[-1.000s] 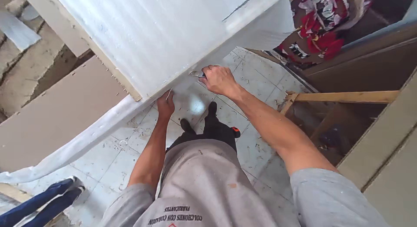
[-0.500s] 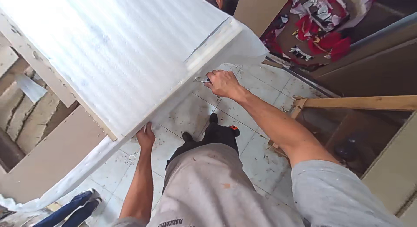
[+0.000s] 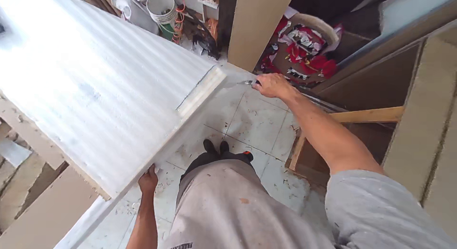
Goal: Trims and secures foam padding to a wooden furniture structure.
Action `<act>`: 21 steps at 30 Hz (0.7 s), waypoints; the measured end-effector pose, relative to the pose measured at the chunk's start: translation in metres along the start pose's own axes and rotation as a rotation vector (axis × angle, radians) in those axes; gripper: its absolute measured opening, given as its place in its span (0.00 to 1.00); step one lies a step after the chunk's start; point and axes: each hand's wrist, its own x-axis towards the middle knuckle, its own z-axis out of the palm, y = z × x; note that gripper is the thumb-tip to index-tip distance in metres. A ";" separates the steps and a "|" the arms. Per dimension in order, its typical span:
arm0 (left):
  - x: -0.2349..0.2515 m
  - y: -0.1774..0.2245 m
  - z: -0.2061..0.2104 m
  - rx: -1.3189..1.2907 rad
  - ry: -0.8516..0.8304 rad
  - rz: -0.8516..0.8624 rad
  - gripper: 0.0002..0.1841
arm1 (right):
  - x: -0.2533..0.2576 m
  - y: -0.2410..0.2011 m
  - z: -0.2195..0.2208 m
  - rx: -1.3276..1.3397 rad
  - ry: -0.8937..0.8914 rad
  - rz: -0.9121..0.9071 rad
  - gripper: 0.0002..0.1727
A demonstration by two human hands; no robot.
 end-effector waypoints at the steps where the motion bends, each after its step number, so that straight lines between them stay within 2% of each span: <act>1: 0.005 -0.002 0.002 0.078 -0.071 -0.025 0.26 | -0.011 -0.002 0.003 0.024 -0.024 0.005 0.28; 3: 0.017 0.013 0.006 0.316 -0.252 -0.108 0.31 | -0.036 -0.010 0.011 0.146 -0.061 0.083 0.28; 5: 0.026 0.053 0.010 0.477 -0.409 -0.172 0.31 | -0.065 -0.025 0.025 0.299 -0.088 0.208 0.28; 6: 0.025 0.073 0.015 0.494 -0.447 -0.146 0.30 | -0.079 -0.032 0.033 0.383 -0.117 0.262 0.27; 9: 0.031 0.136 0.041 0.342 -0.556 -0.004 0.28 | -0.104 -0.040 0.047 0.685 -0.141 0.340 0.24; 12: 0.039 0.194 0.075 0.096 -0.687 0.162 0.26 | -0.106 -0.044 0.042 1.013 -0.029 0.338 0.19; 16: 0.044 0.267 0.116 -0.085 -0.820 0.315 0.23 | -0.059 -0.030 0.018 1.153 0.070 0.191 0.19; 19: 0.051 0.318 0.133 -0.182 -0.840 0.305 0.22 | 0.005 -0.008 0.004 1.121 0.013 0.041 0.18; 21: 0.052 0.347 0.142 -0.210 -0.828 0.230 0.25 | 0.052 0.006 -0.005 1.060 -0.052 -0.072 0.19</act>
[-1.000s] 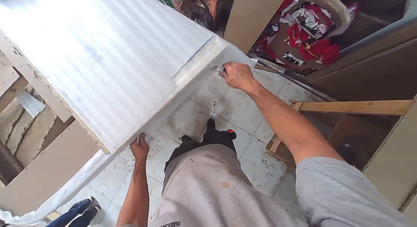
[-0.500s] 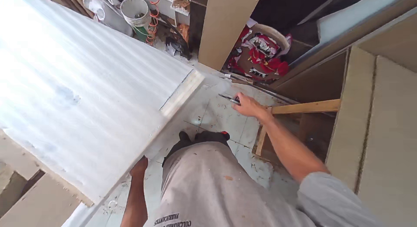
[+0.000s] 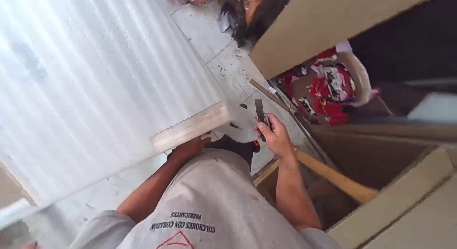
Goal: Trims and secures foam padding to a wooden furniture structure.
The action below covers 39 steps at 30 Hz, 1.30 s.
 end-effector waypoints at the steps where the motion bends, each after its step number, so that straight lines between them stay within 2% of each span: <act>1: 0.006 0.015 0.006 -0.026 0.029 -0.059 0.27 | 0.024 -0.001 -0.011 -0.033 -0.065 -0.039 0.19; 4: 0.019 0.064 0.026 -0.277 0.317 -0.139 0.28 | 0.092 -0.012 -0.040 -0.085 -0.315 -0.129 0.22; 7: 0.024 0.106 0.053 -0.663 0.659 -0.151 0.21 | 0.145 -0.038 -0.058 -0.147 -0.630 -0.227 0.21; 9: 0.023 0.126 0.067 -0.851 0.826 -0.212 0.14 | 0.174 -0.059 -0.060 -0.262 -0.825 -0.322 0.22; 11: 0.021 0.143 0.080 -1.034 0.933 -0.225 0.13 | 0.194 -0.082 -0.058 -0.398 -0.984 -0.415 0.22; 13: 0.027 0.156 0.092 -1.249 1.025 -0.111 0.15 | 0.206 -0.104 -0.054 -0.492 -1.087 -0.536 0.21; 15: 0.034 0.168 0.100 -1.464 1.046 -0.046 0.16 | 0.209 -0.119 -0.048 -0.571 -1.130 -0.651 0.21; 20: 0.050 0.192 0.104 -1.991 1.040 0.094 0.15 | 0.197 -0.163 -0.025 -0.773 -1.248 -0.864 0.21; 23: 0.063 0.209 0.109 -2.115 1.133 0.186 0.15 | 0.183 -0.197 0.004 -1.096 -1.353 -0.980 0.22; 27: 0.097 0.225 0.107 -2.209 1.317 0.294 0.14 | 0.159 -0.228 0.056 -1.462 -1.582 -1.328 0.23; 30: 0.127 0.232 0.105 -2.186 1.535 0.438 0.14 | 0.134 -0.233 0.091 -1.608 -1.786 -1.618 0.26; 33: 0.154 0.238 0.102 -2.162 1.786 0.651 0.12 | 0.098 -0.227 0.112 -1.725 -1.904 -1.934 0.26; 36: 0.172 0.244 0.097 -2.164 1.935 0.752 0.12 | 0.065 -0.213 0.114 -1.917 -1.886 -2.218 0.25; 39: 0.180 0.247 0.095 -2.156 2.019 0.746 0.11 | 0.040 -0.193 0.110 -2.140 -1.792 -2.377 0.24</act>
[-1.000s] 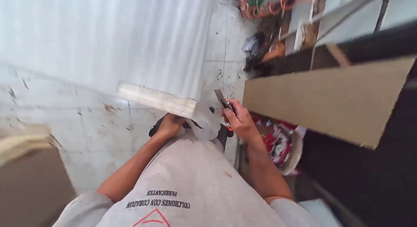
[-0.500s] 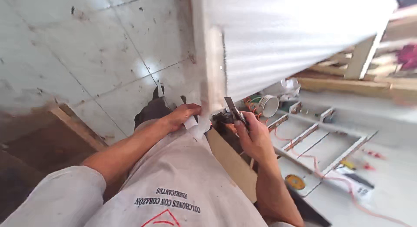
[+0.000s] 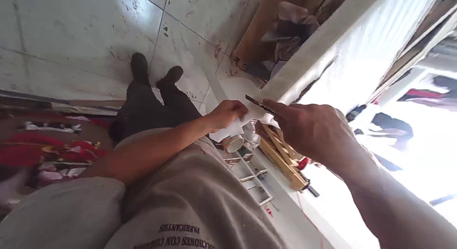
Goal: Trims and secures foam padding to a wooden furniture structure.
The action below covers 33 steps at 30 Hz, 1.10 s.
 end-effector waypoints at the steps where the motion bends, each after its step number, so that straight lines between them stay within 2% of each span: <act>1: 0.000 -0.003 0.000 0.002 0.007 0.023 0.10 | 0.006 -0.006 -0.005 -0.035 -0.046 -0.006 0.23; 6: 0.002 -0.013 -0.001 0.016 0.013 0.111 0.10 | 0.033 -0.034 -0.016 -0.204 -0.258 0.048 0.21; 14: -0.005 -0.009 0.001 0.031 0.029 0.121 0.11 | 0.042 -0.064 -0.021 -0.322 -0.408 0.118 0.20; 18: -0.008 -0.008 -0.001 0.082 0.051 0.166 0.10 | 0.067 -0.078 -0.009 -0.418 -0.531 0.112 0.15; 20: -0.010 -0.007 -0.001 0.092 0.058 0.164 0.11 | 0.063 -0.082 -0.016 -0.455 -0.559 0.117 0.13; 23: -0.009 -0.007 -0.007 0.128 0.084 0.131 0.13 | 0.018 -0.080 -0.045 -0.470 -0.551 0.131 0.12; 25: -0.008 -0.013 -0.015 0.178 0.118 0.112 0.15 | -0.031 -0.066 -0.065 -0.448 -0.494 0.128 0.15; 28: -0.017 -0.009 -0.017 0.303 0.140 0.184 0.13 | -0.106 -0.044 -0.072 -0.260 -0.094 0.069 0.23; 30: -0.023 0.005 -0.011 0.456 0.139 0.283 0.19 | -0.137 -0.040 -0.052 -0.140 0.147 0.137 0.24; 33: -0.028 0.020 0.010 0.677 0.085 0.345 0.27 | -0.160 -0.030 0.005 0.037 0.320 0.276 0.21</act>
